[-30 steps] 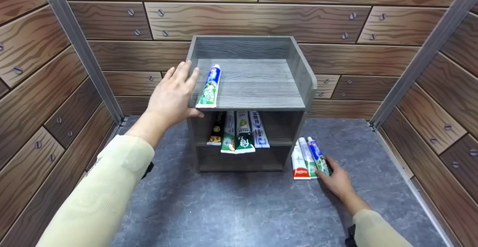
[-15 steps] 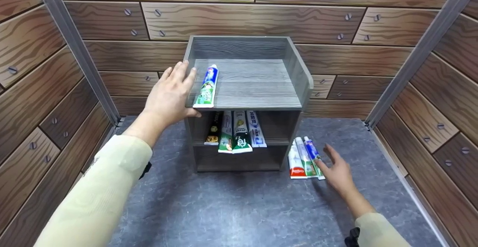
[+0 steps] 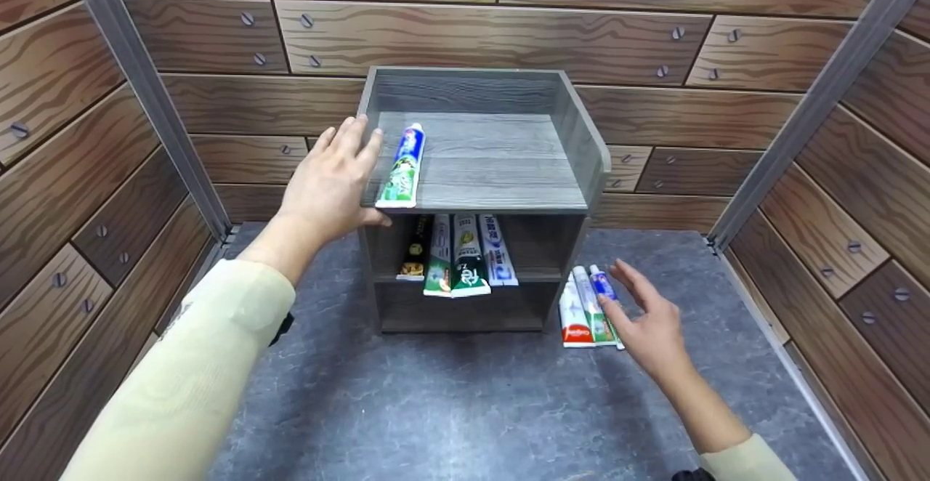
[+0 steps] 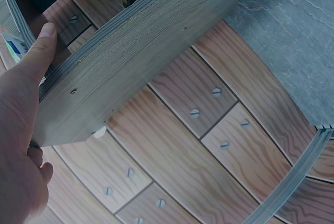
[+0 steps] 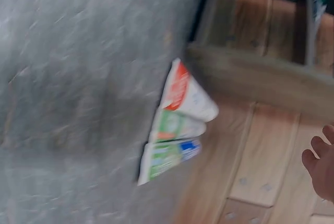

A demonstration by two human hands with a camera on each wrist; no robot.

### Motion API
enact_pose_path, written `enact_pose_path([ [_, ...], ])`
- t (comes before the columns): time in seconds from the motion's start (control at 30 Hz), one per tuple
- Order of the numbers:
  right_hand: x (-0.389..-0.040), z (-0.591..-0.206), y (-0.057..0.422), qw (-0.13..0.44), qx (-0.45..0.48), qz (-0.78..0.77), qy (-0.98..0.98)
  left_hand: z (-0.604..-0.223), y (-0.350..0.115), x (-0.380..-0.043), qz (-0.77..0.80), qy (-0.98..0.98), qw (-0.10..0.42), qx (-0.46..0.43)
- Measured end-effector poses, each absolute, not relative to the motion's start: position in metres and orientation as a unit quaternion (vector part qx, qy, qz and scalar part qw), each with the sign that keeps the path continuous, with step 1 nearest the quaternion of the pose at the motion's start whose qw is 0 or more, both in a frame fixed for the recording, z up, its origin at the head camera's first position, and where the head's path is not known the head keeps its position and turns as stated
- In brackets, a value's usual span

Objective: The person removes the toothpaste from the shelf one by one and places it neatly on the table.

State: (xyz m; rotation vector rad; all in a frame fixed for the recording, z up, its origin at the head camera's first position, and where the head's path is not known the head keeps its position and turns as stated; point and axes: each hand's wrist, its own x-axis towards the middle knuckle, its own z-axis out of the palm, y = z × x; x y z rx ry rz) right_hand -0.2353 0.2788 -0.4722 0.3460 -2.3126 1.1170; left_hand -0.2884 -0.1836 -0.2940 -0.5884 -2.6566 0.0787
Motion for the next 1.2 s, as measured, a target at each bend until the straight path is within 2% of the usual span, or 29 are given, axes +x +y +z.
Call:
enact_pose_path([
  [0.43,-0.213,-0.408,0.222,0.317,0.232,0.404,-0.826,-0.292,-0.183,-0.288,0.032,-0.954,0.211,-0.211],
  [0.63,-0.221,-0.380,0.194,0.336,0.298,0.398,-0.800,-0.292,-0.183,-0.288,0.033,-0.955,0.207,-0.210],
  [0.97,-0.240,-0.353,0.154,0.333,0.342,0.373,-0.796,-0.294,-0.184,-0.289,0.031,-0.954,0.210,-0.213],
  [1.2,-0.252,-0.338,0.129,0.307,0.357,0.361,-0.805,-0.295,-0.183,-0.289,0.027,-0.950,0.221,-0.220],
])
